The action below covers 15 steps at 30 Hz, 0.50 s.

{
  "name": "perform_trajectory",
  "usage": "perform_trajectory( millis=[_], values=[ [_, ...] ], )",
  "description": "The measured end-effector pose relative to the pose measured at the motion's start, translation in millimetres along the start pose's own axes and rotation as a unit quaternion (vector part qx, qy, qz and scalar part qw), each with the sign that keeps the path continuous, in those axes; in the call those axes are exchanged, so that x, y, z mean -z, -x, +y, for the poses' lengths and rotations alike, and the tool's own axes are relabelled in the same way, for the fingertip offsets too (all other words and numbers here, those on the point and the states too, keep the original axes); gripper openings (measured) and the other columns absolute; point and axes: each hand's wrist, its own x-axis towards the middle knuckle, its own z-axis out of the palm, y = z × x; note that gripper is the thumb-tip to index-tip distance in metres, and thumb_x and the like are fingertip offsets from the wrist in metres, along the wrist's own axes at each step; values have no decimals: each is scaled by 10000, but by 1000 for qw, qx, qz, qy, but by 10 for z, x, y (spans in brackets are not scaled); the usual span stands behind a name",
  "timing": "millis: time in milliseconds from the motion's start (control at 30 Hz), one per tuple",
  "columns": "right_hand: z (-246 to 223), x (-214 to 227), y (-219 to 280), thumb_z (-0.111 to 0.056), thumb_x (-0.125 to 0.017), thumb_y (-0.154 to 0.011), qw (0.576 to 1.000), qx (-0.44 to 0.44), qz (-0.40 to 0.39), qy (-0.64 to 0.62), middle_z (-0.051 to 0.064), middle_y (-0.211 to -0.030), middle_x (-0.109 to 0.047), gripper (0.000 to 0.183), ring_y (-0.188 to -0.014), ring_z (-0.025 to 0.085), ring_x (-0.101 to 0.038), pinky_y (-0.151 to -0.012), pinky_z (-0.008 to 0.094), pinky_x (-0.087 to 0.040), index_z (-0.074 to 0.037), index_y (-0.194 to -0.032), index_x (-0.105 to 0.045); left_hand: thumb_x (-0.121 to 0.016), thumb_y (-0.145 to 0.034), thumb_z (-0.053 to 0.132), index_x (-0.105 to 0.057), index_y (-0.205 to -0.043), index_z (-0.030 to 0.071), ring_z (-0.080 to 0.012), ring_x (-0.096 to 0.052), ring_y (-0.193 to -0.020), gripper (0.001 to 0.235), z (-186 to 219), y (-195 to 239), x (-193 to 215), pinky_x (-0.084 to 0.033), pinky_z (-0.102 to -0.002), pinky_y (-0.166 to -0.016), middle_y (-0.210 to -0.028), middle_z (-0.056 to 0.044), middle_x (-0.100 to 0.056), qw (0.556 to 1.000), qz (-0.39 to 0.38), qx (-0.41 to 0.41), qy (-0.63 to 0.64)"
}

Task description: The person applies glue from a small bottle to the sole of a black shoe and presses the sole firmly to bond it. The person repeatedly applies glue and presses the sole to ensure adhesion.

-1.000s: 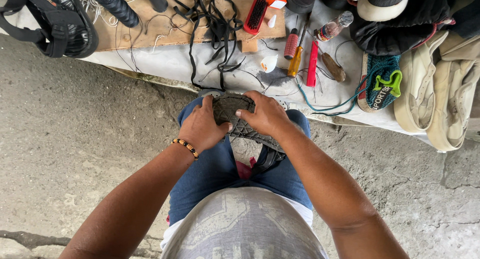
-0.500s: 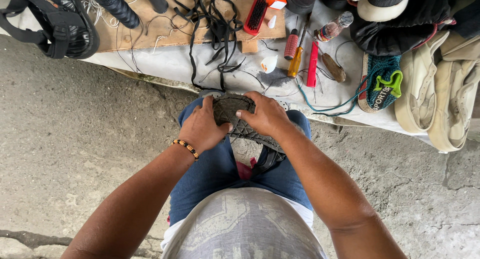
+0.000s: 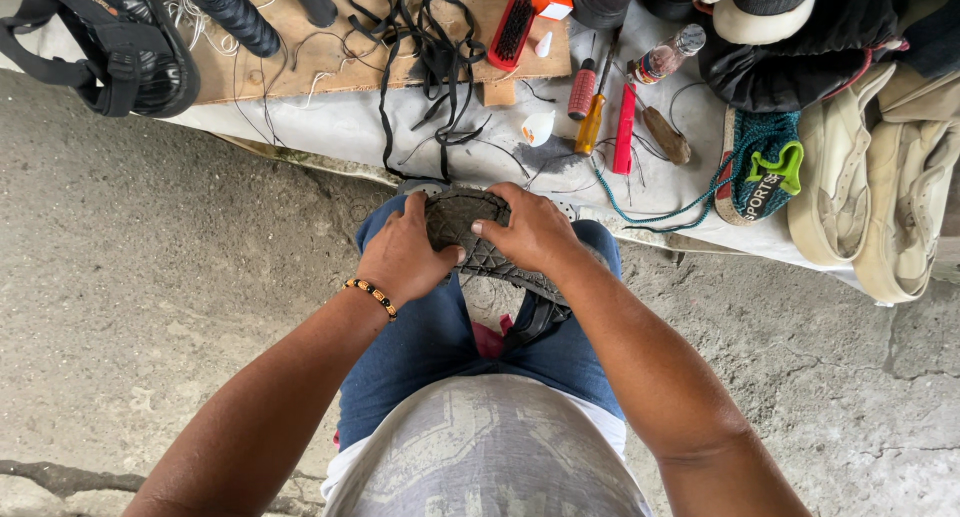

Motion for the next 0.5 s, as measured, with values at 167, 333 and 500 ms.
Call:
perform_trajectory(
  millis=[167,333,500],
  values=[
    [3,-6,-13,-568,-785,-995,1000,-10,-2,6,180,-1364,-817,661,-1341,491,-736,-1132,670,-571,-301,-1584,-648,-764,-1043,450,-277,-1769,35,-537,-781,-1181,969,-25,-18,-10,-688,-655,-858,-1422,-378,-631,1000,-3,-3,6],
    [-7,-2,-9,-563,-790,-990,1000,-17,-2,13,157,-1357,-825,653,-1330,464,-751,-1125,647,-578,-313,-1579,-654,-765,-1039,459,-271,-1774,42,-537,-784,-1174,979,-36,-32,-29,-692,-657,-850,-1426,-376,-633,1000,-2,1,2],
    [-10,-3,13,-554,-792,-994,1000,-7,4,-2,192,-1343,-821,647,-1328,505,-738,-1127,668,-570,-291,-1571,-662,-789,-1017,496,-269,-1774,51,-539,-777,-1191,1020,-70,-75,-70,-698,-660,-874,-1433,-366,-629,1000,0,1,-7]
  ],
)
